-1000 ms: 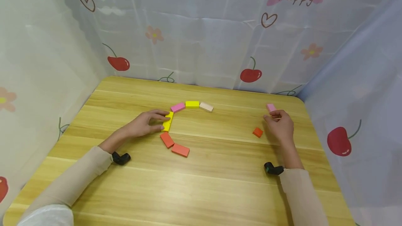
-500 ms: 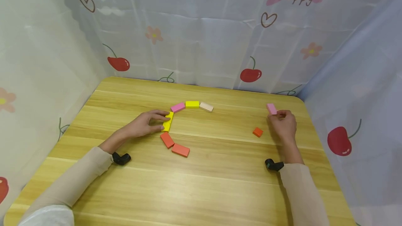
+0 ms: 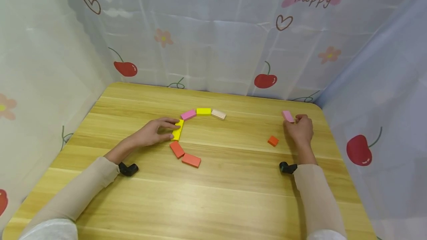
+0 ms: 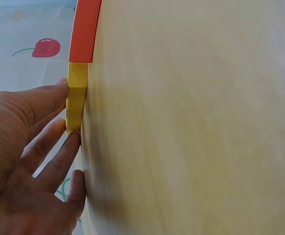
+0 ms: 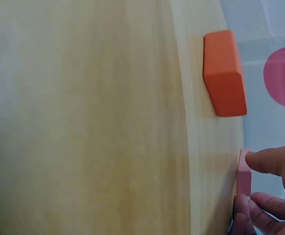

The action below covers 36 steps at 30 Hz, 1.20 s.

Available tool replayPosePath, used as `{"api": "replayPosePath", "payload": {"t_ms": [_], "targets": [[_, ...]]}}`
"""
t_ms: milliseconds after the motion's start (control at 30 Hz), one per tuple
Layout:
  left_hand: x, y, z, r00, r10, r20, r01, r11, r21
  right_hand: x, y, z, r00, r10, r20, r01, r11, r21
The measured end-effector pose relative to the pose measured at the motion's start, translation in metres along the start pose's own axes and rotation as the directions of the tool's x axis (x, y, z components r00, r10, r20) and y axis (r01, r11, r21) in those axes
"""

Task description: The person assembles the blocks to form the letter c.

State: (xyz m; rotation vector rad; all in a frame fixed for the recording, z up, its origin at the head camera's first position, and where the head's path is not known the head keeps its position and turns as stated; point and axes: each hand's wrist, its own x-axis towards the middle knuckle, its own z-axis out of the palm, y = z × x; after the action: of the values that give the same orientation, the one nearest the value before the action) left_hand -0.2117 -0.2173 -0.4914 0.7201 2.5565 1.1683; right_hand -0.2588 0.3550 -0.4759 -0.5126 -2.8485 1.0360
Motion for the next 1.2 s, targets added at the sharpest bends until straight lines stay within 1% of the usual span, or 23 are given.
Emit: {"api": "replayPosePath", "payload": {"t_ms": [133,267,533,733,967,1200], "targets": [[0.000,0.001,0.000,1.000,0.005,-0.003,-0.005,1.000,0.001,0.007,0.005,0.001,1.000,0.009,-0.011,-0.009,0.999,-0.042],[0.000,0.001,0.000,1.000,0.008,-0.004,-0.008,1.000,-0.004,0.012,0.009,0.002,1.000,0.018,-0.019,-0.019,0.998,-0.060],[-0.002,0.002,0.000,1.000,0.001,-0.006,-0.001,1.000,-0.018,0.010,0.007,0.000,0.999,0.044,-0.006,-0.044,0.996,-0.073],[-0.001,0.001,0.001,1.000,0.007,-0.010,-0.007,1.000,-0.006,0.008,0.004,-0.002,0.998,0.058,0.010,-0.057,0.995,-0.080],[-0.001,0.001,0.001,1.000,0.007,-0.009,-0.007,1.000,0.009,0.006,0.003,0.000,1.000,0.017,0.008,-0.016,0.994,-0.107],[-0.001,0.002,0.001,1.000,-0.001,-0.006,0.001,1.000,0.013,0.000,0.003,0.001,1.000,-0.029,0.001,0.029,0.995,-0.094]]}}
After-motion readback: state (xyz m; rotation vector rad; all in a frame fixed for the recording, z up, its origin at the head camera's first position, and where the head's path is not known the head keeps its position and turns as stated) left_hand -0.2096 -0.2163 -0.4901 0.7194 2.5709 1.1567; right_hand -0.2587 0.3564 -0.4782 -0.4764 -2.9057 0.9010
